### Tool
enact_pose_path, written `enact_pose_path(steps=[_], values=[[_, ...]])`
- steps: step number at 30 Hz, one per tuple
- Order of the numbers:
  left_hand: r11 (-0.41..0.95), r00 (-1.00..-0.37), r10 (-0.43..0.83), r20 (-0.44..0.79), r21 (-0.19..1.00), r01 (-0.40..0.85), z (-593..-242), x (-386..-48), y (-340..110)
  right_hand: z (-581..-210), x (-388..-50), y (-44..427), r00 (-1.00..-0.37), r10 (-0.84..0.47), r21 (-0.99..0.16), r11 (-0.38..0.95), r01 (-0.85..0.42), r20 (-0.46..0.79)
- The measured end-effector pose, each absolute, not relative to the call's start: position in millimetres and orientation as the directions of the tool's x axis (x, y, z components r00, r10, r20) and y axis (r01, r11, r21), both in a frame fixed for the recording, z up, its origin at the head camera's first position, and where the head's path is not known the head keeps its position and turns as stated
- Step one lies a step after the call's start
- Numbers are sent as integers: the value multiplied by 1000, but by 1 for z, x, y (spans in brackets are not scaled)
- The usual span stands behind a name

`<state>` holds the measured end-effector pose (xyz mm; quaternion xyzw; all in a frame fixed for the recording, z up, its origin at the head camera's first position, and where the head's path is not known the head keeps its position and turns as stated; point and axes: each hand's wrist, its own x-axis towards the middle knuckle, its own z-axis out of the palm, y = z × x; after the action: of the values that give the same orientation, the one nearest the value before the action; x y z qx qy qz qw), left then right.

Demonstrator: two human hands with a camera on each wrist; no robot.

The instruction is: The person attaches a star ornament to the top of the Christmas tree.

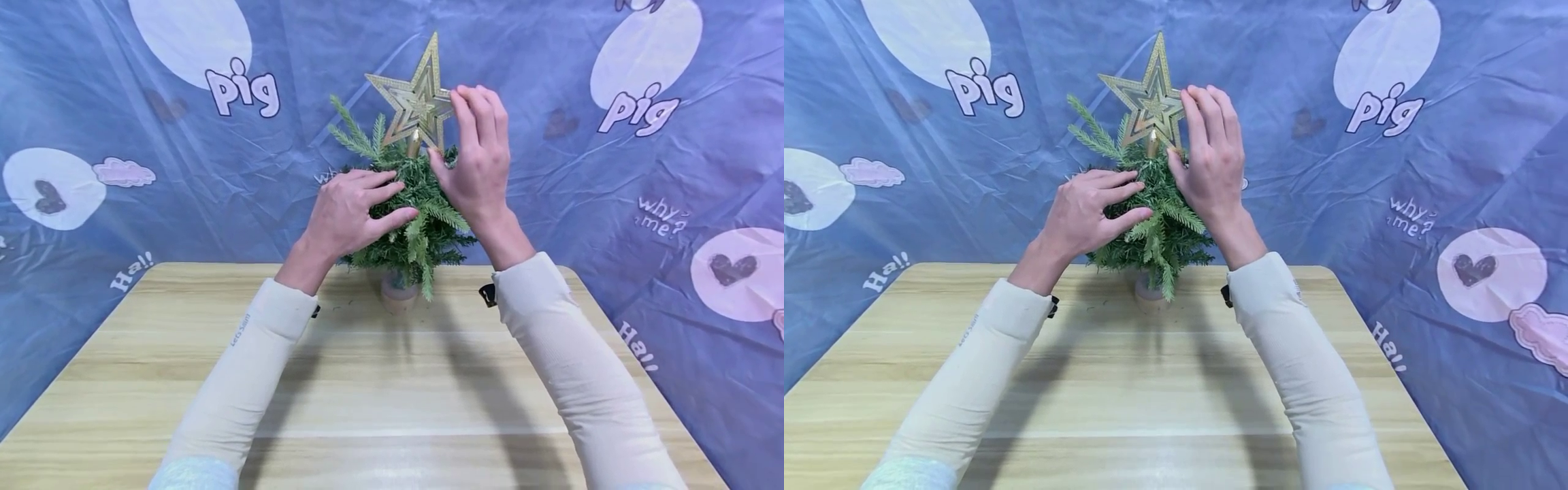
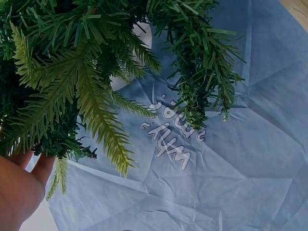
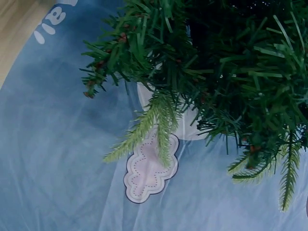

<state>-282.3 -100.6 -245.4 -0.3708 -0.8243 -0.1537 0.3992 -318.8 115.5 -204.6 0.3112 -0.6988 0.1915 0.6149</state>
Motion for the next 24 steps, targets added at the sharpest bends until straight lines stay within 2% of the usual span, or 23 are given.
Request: enact_pose_path(steps=[5, 9, 17, 20, 24], values=[[680, -437, 504, 745, -30, 733, -243, -282, -102, -204, -322, 117, -20, -233, 158, 714, -682, 972], [667, -446, 512, 734, -13, 745, -238, -283, -105, -194, -325, 120, -37, -316, 207, 701, -683, 948], [682, -514, 528, 676, 23, 731, -230, -280, -103, -188, -324, 124, -191, -380, 175, 742, -647, 905], [683, -515, 545, 662, 7, 731, -227, -280, -103, -189, -323, 127, -243, -373, 154, 771, -618, 896], [682, -482, 575, 662, -61, 729, -220, -279, -105, -190, -322, 129, -270, -369, 131, 772, -622, 889]])
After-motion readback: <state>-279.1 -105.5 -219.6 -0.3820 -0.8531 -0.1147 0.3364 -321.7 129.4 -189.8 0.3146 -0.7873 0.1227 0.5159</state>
